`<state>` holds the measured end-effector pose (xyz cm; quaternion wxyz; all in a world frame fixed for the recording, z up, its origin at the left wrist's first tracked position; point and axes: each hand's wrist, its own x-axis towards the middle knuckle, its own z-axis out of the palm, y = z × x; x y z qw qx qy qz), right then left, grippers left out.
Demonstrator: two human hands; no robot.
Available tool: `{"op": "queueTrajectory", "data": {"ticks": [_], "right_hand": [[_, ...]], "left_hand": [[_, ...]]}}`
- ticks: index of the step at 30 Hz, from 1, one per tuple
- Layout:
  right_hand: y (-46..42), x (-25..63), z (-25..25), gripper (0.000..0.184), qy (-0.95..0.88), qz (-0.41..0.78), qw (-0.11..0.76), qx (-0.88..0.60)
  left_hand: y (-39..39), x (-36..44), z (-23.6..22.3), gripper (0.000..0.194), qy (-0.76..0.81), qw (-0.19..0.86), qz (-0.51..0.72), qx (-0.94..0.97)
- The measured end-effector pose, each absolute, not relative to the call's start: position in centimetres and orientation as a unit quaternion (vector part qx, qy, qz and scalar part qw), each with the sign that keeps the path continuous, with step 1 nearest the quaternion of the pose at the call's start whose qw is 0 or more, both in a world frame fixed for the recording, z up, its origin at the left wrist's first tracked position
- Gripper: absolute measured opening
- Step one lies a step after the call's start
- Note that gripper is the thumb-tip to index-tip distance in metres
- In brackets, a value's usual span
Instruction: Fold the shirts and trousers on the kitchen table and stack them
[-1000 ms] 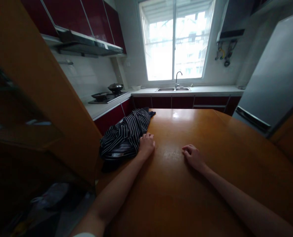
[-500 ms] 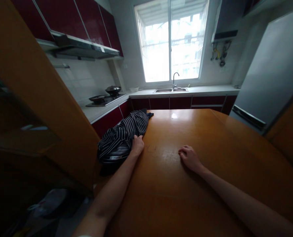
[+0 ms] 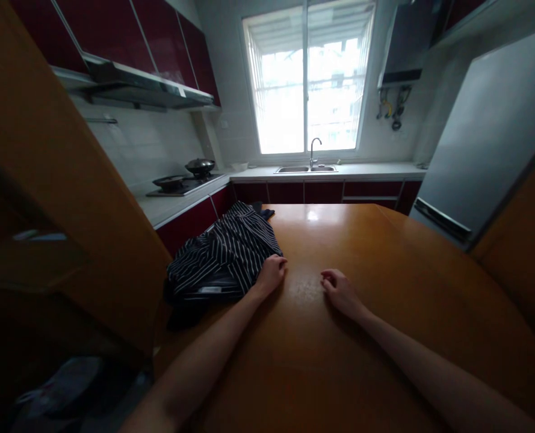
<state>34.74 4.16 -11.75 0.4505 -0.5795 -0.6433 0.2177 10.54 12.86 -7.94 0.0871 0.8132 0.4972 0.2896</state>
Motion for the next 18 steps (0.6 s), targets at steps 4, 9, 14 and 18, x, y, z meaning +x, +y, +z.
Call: {"op": "queueTrajectory", "data": {"ticks": [4,9,14,18], "right_hand": [[5.2,35.1,-12.0,0.036,-0.602,0.240,0.484,-0.588],[8.3,36.2,-11.8,0.040,-0.594,0.242,0.495,-0.586],[11.2,37.0,-10.9,0.037,-0.628,0.256,0.467,-0.568],[12.0,36.9,-10.5,0.042,-0.684,0.167,0.367,-0.608]], "left_hand": [[9.8,15.4,-8.9,0.022,0.409,0.132,0.290,0.855],[6.8,20.5,-9.5,0.024,0.323,0.170,0.281,0.888],[4.8,22.3,-9.6,0.025,0.254,0.195,0.276,0.906],[3.8,21.5,-8.8,0.028,0.203,0.157,0.226,0.940]]}}
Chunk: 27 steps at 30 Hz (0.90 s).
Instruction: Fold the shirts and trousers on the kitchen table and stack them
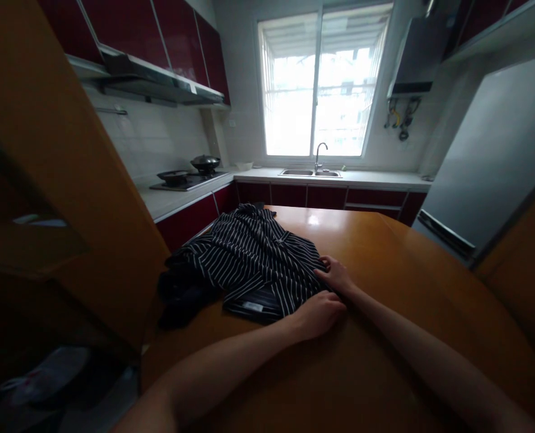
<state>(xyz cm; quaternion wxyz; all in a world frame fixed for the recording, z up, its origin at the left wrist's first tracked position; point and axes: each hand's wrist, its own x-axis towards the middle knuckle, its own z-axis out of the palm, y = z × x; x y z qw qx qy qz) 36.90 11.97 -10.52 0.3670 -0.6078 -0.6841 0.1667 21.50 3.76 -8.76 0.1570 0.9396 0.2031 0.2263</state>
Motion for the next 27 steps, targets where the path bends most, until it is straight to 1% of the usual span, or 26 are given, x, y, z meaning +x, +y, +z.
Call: {"op": "queueTrajectory", "data": {"ticks": [2,5,9,14,18,20,23,27], "right_hand": [[12.1,36.9,-10.5,0.035,-0.703,0.124,0.329,-0.618],[12.4,37.7,-10.4,0.026,-0.719,0.110,0.316,-0.609],[12.4,40.6,-10.2,0.027,-0.712,0.079,0.299,-0.631],[11.1,45.8,-9.9,0.030,-0.694,0.052,0.278,-0.662],[9.6,51.3,-9.7,0.027,-0.658,0.043,0.277,-0.699],[8.8,54.7,-9.8,0.026,-0.636,0.047,0.282,-0.717],[7.8,60.0,-10.4,0.025,-0.596,0.048,0.292,-0.746],[6.9,65.4,-11.2,0.028,-0.539,0.070,0.311,-0.780]], "left_hand": [[3.4,21.0,-8.2,0.024,0.187,0.115,0.202,0.954],[3.0,20.4,-7.6,0.020,0.175,0.053,0.180,0.966],[2.6,19.8,-6.3,0.017,0.184,-0.006,0.181,0.966],[4.6,18.5,-3.3,0.017,0.283,-0.015,0.247,0.927],[7.9,16.6,-1.8,0.019,0.373,-0.017,0.275,0.886],[9.2,15.9,-2.2,0.020,0.396,-0.010,0.267,0.878],[10.1,15.6,-3.8,0.022,0.403,0.007,0.250,0.880],[9.4,16.5,-6.2,0.027,0.335,0.004,0.262,0.905]]}}
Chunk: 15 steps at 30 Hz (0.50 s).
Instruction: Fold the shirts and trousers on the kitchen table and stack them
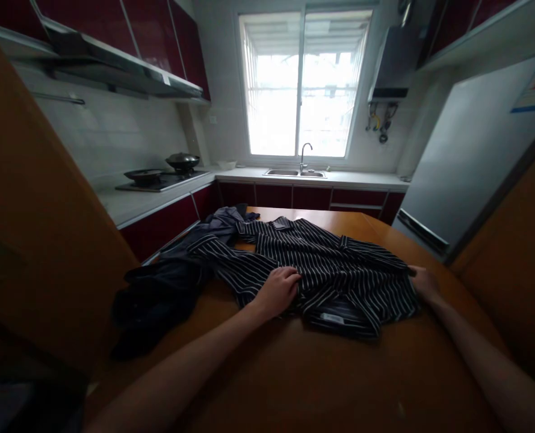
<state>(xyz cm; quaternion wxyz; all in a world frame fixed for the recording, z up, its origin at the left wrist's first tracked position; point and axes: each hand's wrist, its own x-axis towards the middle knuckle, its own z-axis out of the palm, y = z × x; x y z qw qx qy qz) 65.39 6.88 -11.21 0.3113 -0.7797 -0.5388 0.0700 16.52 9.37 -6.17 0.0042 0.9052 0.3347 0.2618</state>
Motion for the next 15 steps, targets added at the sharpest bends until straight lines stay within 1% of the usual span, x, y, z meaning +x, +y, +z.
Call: {"op": "queueTrajectory", "data": {"ticks": [2,5,7,8,9,10,11,13,14,15], "right_hand": [[6.7,66.4,-11.1,0.032,-0.510,0.044,0.330,-0.793],[6.5,65.6,-9.8,0.039,-0.480,-0.069,0.348,-0.802],[6.3,63.8,-8.6,0.038,-0.502,-0.133,0.351,-0.779],[6.1,62.6,-8.0,0.036,-0.527,-0.132,0.356,-0.760],[5.8,61.4,-7.5,0.033,-0.562,-0.103,0.360,-0.737],[5.5,60.1,-7.1,0.032,-0.609,-0.050,0.354,-0.708],[5.2,58.8,-6.8,0.032,-0.656,0.011,0.335,-0.677],[4.5,56.6,-6.4,0.030,-0.727,0.126,0.278,-0.615],[4.1,55.6,-6.3,0.030,-0.747,0.172,0.247,-0.592],[3.8,54.8,-6.2,0.029,-0.757,0.212,0.220,-0.577]], "left_hand": [[8.2,17.3,-6.5,0.032,0.280,-0.006,0.273,0.920],[5.9,18.3,-6.1,0.039,0.198,-0.003,0.249,0.948],[4.6,18.8,-5.9,0.051,0.171,0.001,0.215,0.962],[4.1,19.0,-5.9,0.055,0.168,0.000,0.199,0.965],[3.8,19.2,-6.0,0.053,0.171,-0.003,0.185,0.968],[3.7,19.4,-6.2,0.047,0.174,-0.008,0.172,0.970],[3.7,19.5,-6.4,0.035,0.175,-0.016,0.161,0.971],[4.0,19.8,-6.8,0.013,0.173,-0.035,0.144,0.974],[4.1,19.9,-6.9,0.007,0.173,-0.044,0.138,0.974],[4.2,19.9,-6.8,0.005,0.177,-0.052,0.134,0.974]]}}
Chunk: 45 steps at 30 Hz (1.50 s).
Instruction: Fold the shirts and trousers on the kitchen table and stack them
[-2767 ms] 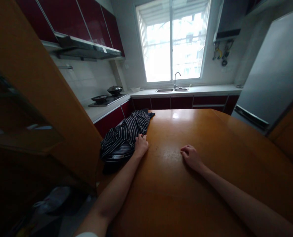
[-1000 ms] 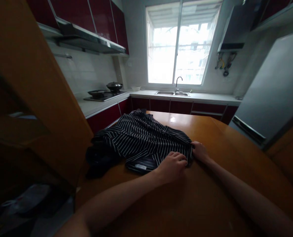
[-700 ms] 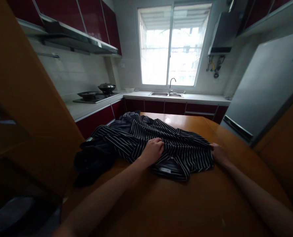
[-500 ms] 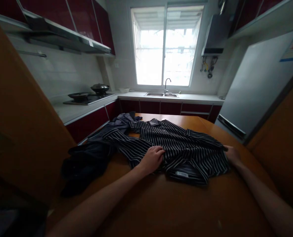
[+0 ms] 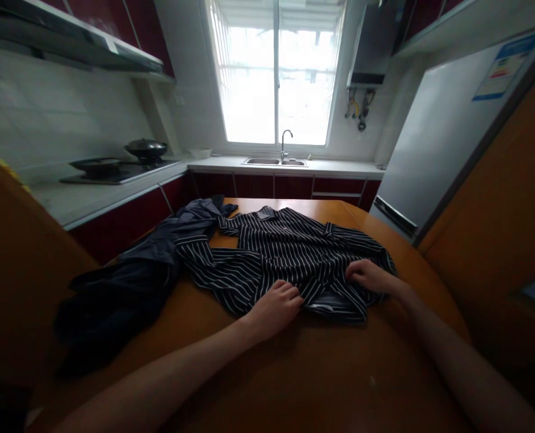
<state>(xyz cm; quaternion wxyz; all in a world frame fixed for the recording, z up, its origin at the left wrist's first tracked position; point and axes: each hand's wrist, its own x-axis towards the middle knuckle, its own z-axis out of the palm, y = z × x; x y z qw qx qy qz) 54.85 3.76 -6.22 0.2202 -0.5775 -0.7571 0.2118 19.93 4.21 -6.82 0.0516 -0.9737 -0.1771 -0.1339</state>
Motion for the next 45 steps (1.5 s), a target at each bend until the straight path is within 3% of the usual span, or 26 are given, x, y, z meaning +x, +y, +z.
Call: {"op": "queueTrajectory", "data": {"ticks": [3,7,12,14,16,17,19,21,23,25,27,32,40,45], "right_hand": [[2.7,53.2,-5.6,0.028,-0.744,0.312,0.156,-0.569],[0.9,50.9,-4.0,0.021,-0.714,0.450,0.062,-0.533],[-1.4,46.6,-3.0,0.016,-0.659,0.647,-0.117,-0.365],[-2.0,45.3,-2.9,0.027,-0.632,0.700,-0.165,-0.288],[-2.0,44.7,-2.8,0.040,-0.635,0.712,-0.127,-0.273],[-1.8,44.7,-2.7,0.042,-0.651,0.696,-0.067,-0.293],[-0.8,45.4,-2.8,0.038,-0.699,0.597,0.111,-0.379],[0.8,46.6,-3.5,0.027,-0.728,0.401,0.270,-0.485],[2.5,48.3,-5.0,0.021,-0.723,0.186,0.327,-0.580],[4.1,50.2,-6.8,0.024,-0.696,0.054,0.289,-0.655],[5.2,52.0,-8.4,0.033,-0.660,-0.005,0.225,-0.717],[6.7,55.3,-9.5,0.050,-0.605,-0.010,0.138,-0.784],[7.0,56.7,-7.7,0.028,-0.634,0.084,0.126,-0.758],[3.3,57.5,-6.9,0.017,-0.645,0.108,0.029,-0.756]], "left_hand": [[3.6,19.8,-5.9,0.008,-0.181,0.041,-0.119,-0.975],[1.6,19.1,-3.4,0.010,-0.126,-0.075,-0.040,-0.988],[0.6,18.1,-1.5,0.009,-0.020,-0.365,0.229,-0.902],[1.1,17.7,-1.1,0.013,0.052,-0.496,0.348,-0.794],[2.2,17.4,-0.3,0.035,0.077,-0.587,0.357,-0.722],[2.9,17.3,0.1,0.042,0.060,-0.610,0.309,-0.727],[4.8,17.2,0.5,0.040,-0.046,-0.578,0.134,-0.804],[7.2,17.1,-0.2,0.035,-0.194,-0.438,-0.056,-0.876],[9.6,17.0,-2.0,0.036,-0.313,-0.269,-0.169,-0.895],[11.8,16.9,-4.4,0.041,-0.389,-0.153,-0.191,-0.888],[13.2,16.5,-6.7,0.045,-0.438,-0.091,-0.164,-0.879],[14.0,15.9,-9.4,0.055,-0.463,-0.049,-0.100,-0.880],[13.1,16.1,-9.1,0.060,-0.447,-0.035,-0.050,-0.893],[11.5,15.8,-8.7,0.058,-0.445,-0.052,-0.025,-0.894]]}}
